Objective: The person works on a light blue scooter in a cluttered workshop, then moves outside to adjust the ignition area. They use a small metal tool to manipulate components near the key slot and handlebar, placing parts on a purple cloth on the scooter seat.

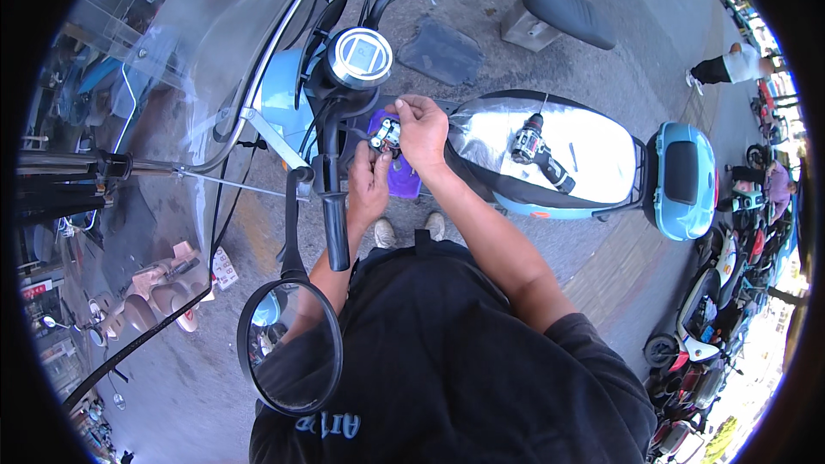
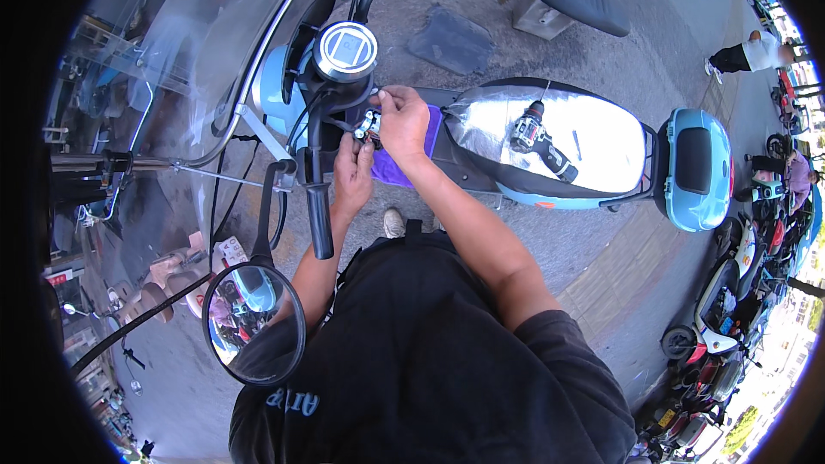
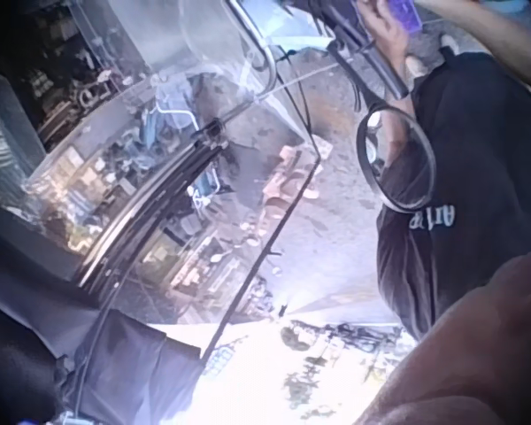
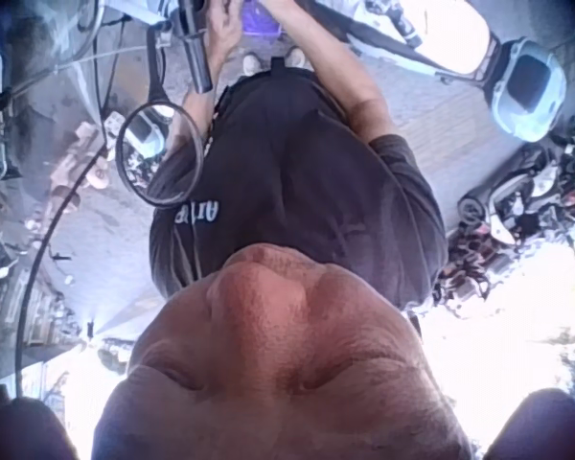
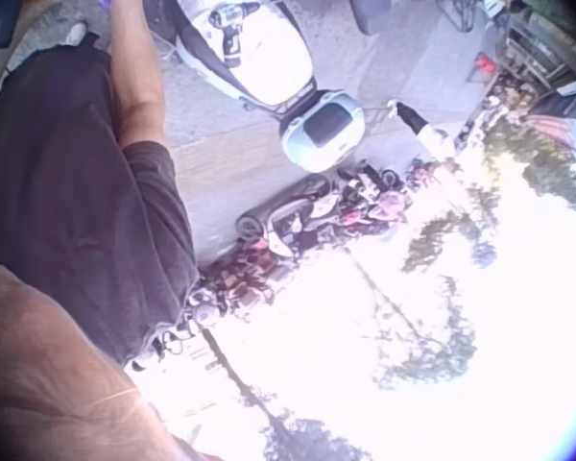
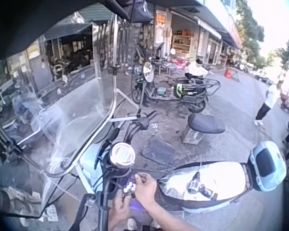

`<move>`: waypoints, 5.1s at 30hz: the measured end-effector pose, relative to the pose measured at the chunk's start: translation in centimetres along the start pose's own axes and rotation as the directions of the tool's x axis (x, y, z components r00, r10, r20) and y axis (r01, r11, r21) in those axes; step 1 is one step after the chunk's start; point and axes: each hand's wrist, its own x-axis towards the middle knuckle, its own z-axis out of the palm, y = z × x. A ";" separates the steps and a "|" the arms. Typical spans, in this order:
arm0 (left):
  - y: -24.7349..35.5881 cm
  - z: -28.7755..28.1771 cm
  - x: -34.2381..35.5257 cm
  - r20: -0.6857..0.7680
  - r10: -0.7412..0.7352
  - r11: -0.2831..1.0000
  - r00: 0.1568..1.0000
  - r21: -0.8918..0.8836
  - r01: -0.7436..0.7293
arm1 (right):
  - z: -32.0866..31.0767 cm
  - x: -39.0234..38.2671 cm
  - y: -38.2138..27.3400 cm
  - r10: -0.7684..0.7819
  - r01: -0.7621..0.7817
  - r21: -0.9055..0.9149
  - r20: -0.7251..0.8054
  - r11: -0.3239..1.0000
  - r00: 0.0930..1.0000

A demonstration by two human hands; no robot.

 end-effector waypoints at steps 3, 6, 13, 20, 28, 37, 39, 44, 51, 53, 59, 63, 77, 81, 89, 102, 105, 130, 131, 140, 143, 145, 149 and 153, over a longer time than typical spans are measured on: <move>-0.5 0.0 0.2 -0.004 -0.039 0.994 0.999 -0.105 0.039 | 0.2 0.0 -0.5 0.027 -0.028 -0.041 -0.011 0.999 1.000; -0.2 -0.1 0.2 0.034 -0.067 0.939 0.997 -0.335 0.074 | 0.3 -0.2 -1.3 0.045 -0.045 -0.067 -0.007 0.997 0.999; 0.5 -0.1 0.2 0.162 -0.026 0.766 0.986 -0.631 0.124 | 0.8 -0.4 -2.2 0.039 -0.048 -0.141 -0.070 0.989 0.997; 0.1 -0.9 0.1 0.191 -0.088 0.829 0.978 -0.530 0.178 | -1.1 -0.5 -2.0 0.124 -0.124 0.010 -0.053 0.992 0.991; 0.0 -0.8 0.5 0.189 -0.069 0.889 0.980 -0.433 0.147 | -5.8 -6.8 -2.2 0.127 -0.126 0.108 -0.003 0.986 0.992; -0.6 -0.9 0.7 0.220 -0.073 0.889 0.973 -0.427 0.163 | -3.8 -8.8 -0.2 0.002 0.001 -0.068 0.045 0.998 0.999; -0.7 -0.8 0.9 0.223 -0.080 0.879 0.971 -0.445 0.174 | -3.5 -8.7 0.1 -0.018 0.017 -0.146 -0.002 0.989 1.000; -0.7 -0.7 1.3 0.243 -0.071 0.867 0.967 -0.464 0.180 | -3.1 -9.0 -0.1 0.002 -0.011 -0.192 -0.046 0.981 0.999; -1.9 -1.4 1.5 0.310 -0.106 0.868 0.945 -0.435 0.240 | -3.0 -9.3 -0.2 -0.086 0.071 -0.291 -0.041 0.954 0.995; -2.4 -1.5 1.6 0.325 -0.116 0.841 0.938 -0.470 0.267 | -3.3 -9.1 0.0 -0.160 0.138 -0.362 -0.033 0.922 0.987; -2.0 -0.8 2.1 0.353 -0.064 0.843 0.933 -0.482 0.240 | -3.4 -8.6 0.1 -0.260 0.205 -0.544 -0.025 0.814 0.965; -1.1 -0.6 2.4 0.376 -0.007 0.774 0.926 -0.585 0.243 | -3.0 -8.7 0.2 -0.239 0.179 -0.552 -0.037 0.814 0.970; -0.5 -0.1 4.1 0.217 -0.256 0.825 0.942 -0.459 0.330 | -3.1 -8.9 0.2 -0.199 0.167 -0.579 0.009 0.798 0.980; -1.0 0.5 4.1 0.123 -0.319 0.822 0.940 -0.457 0.339 | -3.6 -8.2 0.5 -0.319 0.285 -0.575 0.044 0.767 0.947; -1.2 0.1 3.7 0.038 -0.325 0.866 0.945 -0.390 0.313 | -4.3 -7.0 1.2 -0.056 0.127 -0.518 0.151 0.846 0.987; 0.1 -0.9 4.2 0.183 -0.341 0.790 0.922 -0.476 0.387 | -4.3 -7.2 0.1 -0.095 0.139 -0.514 0.111 0.847 0.989; -0.4 -0.7 4.3 0.152 -0.337 0.803 0.929 -0.469 0.368 | -4.0 -7.5 -0.2 -0.109 0.144 -0.519 0.099 0.842 0.989; -0.7 -0.1 4.0 0.008 -0.370 0.835 0.929 -0.435 0.337 | -3.4 -6.6 0.4 0.033 0.023 -0.490 0.106 0.872 0.994; -0.6 -0.1 4.0 0.004 -0.371 0.833 0.929 -0.440 0.335 | -3.3 -6.6 0.3 0.044 0.012 -0.488 0.102 0.873 0.994; 0.2 0.1 4.2 0.027 -0.426 0.771 0.904 -0.512 0.378 | -4.2 -5.0 0.7 0.030 0.074 -0.480 0.206 0.874 0.978; 0.4 0.1 4.1 0.014 -0.431 0.794 0.902 -0.469 0.387 | -4.3 -4.9 1.1 0.032 0.062 -0.436 0.203 0.898 0.979; 0.5 0.0 4.1 0.033 -0.412 0.799 0.911 -0.468 0.378 | -4.3 -5.1 1.1 -0.007 0.103 -0.435 0.217 0.895 0.976; 0.4 -0.1 4.1 0.064 -0.371 0.794 0.927 -0.496 0.352 | -4.6 -5.4 0.8 -0.059 0.160 -0.475 0.219 0.865 0.974; 0.1 -0.1 4.1 0.080 -0.339 0.798 0.937 -0.504 0.332 | -4.6 -5.6 0.5 -0.068 0.149 -0.472 0.186 0.869 0.980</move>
